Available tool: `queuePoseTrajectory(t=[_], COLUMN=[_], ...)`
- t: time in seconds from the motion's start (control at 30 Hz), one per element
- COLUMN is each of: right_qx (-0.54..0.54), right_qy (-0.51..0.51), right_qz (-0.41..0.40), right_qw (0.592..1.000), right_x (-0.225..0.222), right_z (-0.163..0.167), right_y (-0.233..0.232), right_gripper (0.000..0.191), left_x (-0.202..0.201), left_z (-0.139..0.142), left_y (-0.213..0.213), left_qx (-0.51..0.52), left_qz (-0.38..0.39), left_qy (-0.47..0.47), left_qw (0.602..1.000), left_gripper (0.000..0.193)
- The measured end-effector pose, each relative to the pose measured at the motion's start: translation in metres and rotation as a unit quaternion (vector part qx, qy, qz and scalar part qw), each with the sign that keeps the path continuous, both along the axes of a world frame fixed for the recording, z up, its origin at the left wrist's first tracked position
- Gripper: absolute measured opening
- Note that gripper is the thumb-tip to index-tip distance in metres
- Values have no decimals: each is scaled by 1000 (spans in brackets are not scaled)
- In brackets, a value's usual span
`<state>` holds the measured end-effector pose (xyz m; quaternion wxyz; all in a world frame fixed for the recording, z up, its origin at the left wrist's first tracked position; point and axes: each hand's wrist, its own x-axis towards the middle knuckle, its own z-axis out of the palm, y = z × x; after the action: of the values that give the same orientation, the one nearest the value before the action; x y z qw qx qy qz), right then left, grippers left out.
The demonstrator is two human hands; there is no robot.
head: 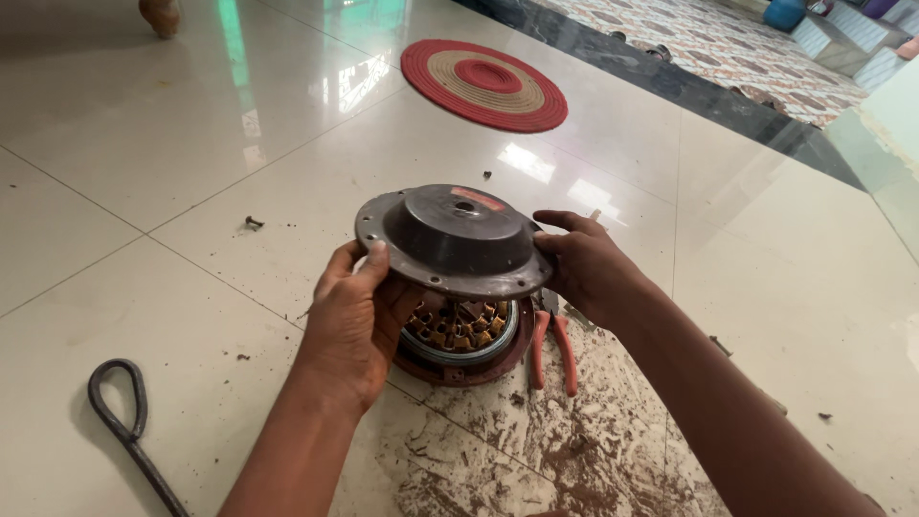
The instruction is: The person disassembles a circular electrical component on the floor, using pliers to remove a metal clip and a metal rod to pry off a cover. They then reassemble the component by placing the cover back and reattaching the clip.
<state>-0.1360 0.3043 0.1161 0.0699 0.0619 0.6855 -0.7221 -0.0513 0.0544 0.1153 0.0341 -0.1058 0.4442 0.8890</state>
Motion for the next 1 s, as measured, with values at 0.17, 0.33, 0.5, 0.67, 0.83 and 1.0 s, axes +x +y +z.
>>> queuePoseTrajectory(t=[0.17, 0.33, 0.5, 0.67, 0.83, 1.0], right_qx=[-14, -36, -34, -31, 3, -1], right_qy=[21, 40, 41, 68, 35, 35], right_qz=[-3, 21, 28, 68, 46, 49], right_qw=[1000, 998, 998, 995, 998, 998], right_x=[7, 15, 24, 34, 40, 40], right_z=[-18, -19, -14, -13, -18, -21], right_y=[20, 29, 31, 32, 29, 29], right_gripper=[53, 52, 52, 54, 55, 54], left_x=[0, 3, 8, 10, 11, 8], left_z=[-10, -11, -12, -17, -20, -24], left_y=[11, 12, 12, 6, 5, 6], left_qx=[-18, -47, -25, -15, -27, -27], left_qz=[-23, -42, -38, -33, -33, -38], left_qy=[-31, -39, -32, -39, -70, -71], left_qw=[999, 997, 998, 999, 997, 996], left_gripper=[31, 31, 33, 36, 35, 35])
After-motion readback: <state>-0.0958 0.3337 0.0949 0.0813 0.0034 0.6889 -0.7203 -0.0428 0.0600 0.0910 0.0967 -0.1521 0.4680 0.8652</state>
